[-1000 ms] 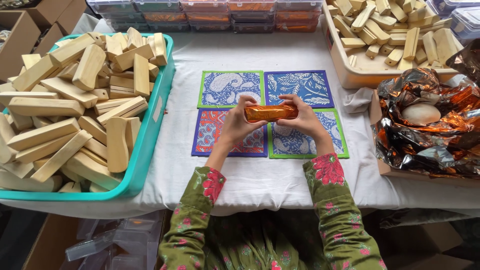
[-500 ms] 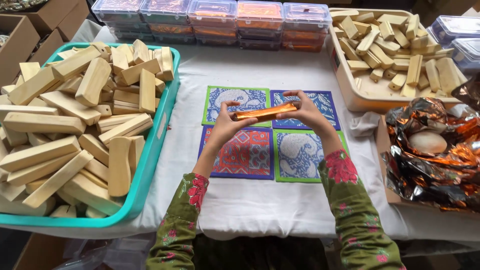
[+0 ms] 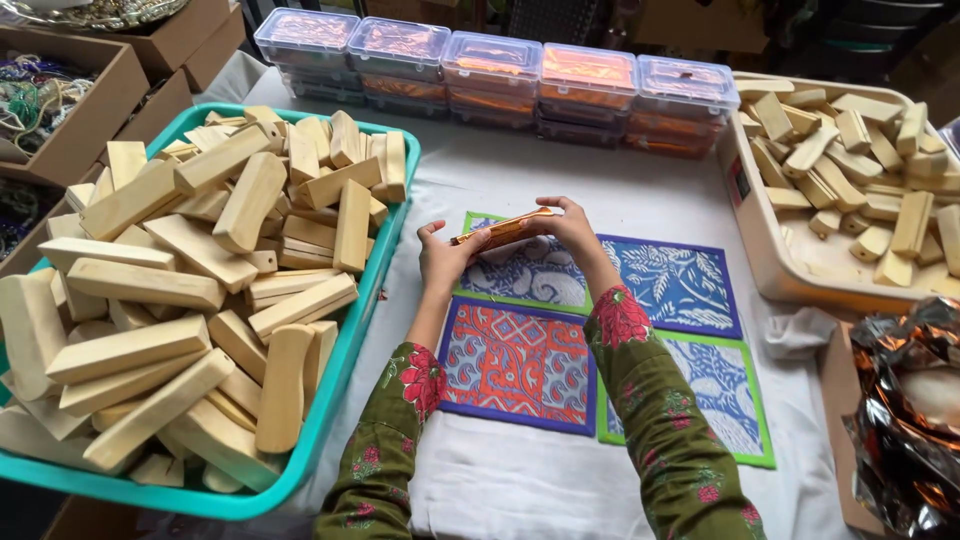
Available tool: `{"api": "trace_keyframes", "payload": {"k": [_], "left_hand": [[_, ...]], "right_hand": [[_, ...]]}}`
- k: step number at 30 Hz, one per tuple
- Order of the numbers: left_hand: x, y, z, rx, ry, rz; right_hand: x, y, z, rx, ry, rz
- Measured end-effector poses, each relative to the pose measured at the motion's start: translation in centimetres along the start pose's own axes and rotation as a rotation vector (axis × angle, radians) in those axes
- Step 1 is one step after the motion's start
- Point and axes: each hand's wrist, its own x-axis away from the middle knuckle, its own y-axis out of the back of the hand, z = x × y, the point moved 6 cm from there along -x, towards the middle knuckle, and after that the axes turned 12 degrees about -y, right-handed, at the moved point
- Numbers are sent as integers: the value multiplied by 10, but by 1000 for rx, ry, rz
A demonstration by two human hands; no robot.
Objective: The person wipes a wooden block with a white cloth, then wraps it in a sheet of copper foil. They smooth the foil around the block and place the wrapped item on the table. The person then picks up another wooden block and wipes it with the cloth.
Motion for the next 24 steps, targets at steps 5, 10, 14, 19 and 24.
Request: {"api": "trace_keyframes", "payload": {"k": [5, 10, 14, 19, 24], "left_hand": [[-14, 10, -8, -302, -173, -50], [-16, 15, -12, -192, -155, 21], [-15, 20, -16, -220, -136, -8], [-22, 14, 4, -137, -37, 55], [-29, 15, 10, -242, -278, -18]], "right_hand": [[-28, -16, 3, -79, 23, 45], [-36, -32, 8, -114, 32, 91], [-36, -34, 12, 26, 20, -36], [-54, -41, -3, 25, 23, -9], [-62, -44, -21, -45, -2, 4]]}}
